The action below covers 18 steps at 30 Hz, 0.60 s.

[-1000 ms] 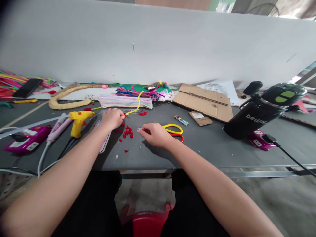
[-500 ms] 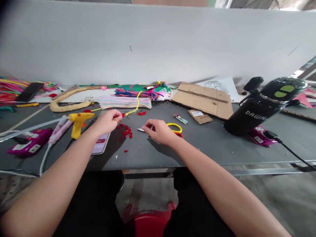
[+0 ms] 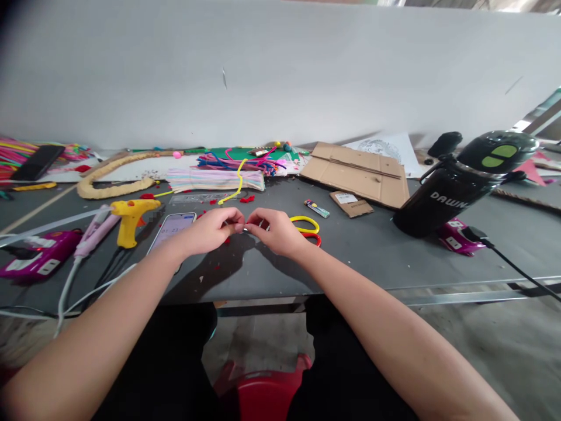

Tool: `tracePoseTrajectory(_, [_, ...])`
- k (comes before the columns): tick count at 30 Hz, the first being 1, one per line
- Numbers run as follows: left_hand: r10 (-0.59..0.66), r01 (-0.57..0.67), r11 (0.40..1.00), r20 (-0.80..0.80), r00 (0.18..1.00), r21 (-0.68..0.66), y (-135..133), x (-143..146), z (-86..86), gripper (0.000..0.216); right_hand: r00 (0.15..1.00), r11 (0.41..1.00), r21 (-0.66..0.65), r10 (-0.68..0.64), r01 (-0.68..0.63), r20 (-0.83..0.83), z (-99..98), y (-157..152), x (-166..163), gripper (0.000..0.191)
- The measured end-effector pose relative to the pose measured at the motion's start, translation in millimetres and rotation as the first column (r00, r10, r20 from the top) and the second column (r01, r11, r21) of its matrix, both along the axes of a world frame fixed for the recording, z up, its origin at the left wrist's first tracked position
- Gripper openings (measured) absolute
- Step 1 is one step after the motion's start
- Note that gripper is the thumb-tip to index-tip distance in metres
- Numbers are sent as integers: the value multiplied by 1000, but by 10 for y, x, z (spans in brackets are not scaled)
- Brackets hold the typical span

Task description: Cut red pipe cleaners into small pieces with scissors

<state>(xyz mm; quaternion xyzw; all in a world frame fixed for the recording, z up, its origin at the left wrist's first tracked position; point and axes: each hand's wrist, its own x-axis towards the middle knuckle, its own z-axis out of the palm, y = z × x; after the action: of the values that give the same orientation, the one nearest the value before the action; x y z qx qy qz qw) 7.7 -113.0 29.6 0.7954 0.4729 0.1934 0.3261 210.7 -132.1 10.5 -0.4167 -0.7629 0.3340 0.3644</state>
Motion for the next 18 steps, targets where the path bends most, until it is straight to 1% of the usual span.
tracePoseTrajectory(4, [24,-21,999,75,997,-29,29,-13,-36,13,1000,999,-53,-3,2,-19,-21,9,7,23])
tracePoseTrajectory(8, [54,-37,994,167,984,-103,65,-16,-81,30,997,988,-155,-25,14,-68,-32,36,32,26])
tracePoseTrajectory(10, [75,-54,991,181,981,-119,76,5,-101,29,995,982,-188,-37,20,-87,-35,49,48,27])
tracePoseTrajectory(13, [86,-45,985,248,965,-165,87,71,-125,23,994,981,-189,-62,45,-85,-57,74,66,28])
tracePoseTrajectory(15, [128,-41,964,326,937,-262,97,125,-136,19,993,983,-168,-91,79,-70,-87,101,75,28])
tracePoseTrajectory(16, [173,-42,942,372,912,-334,102,150,-141,17,992,983,-155,-109,99,-61,-104,118,79,28])
tracePoseTrajectory(18, [295,-44,872,452,842,-487,116,190,-148,14,988,982,-129,-146,139,-46,-138,153,84,28])
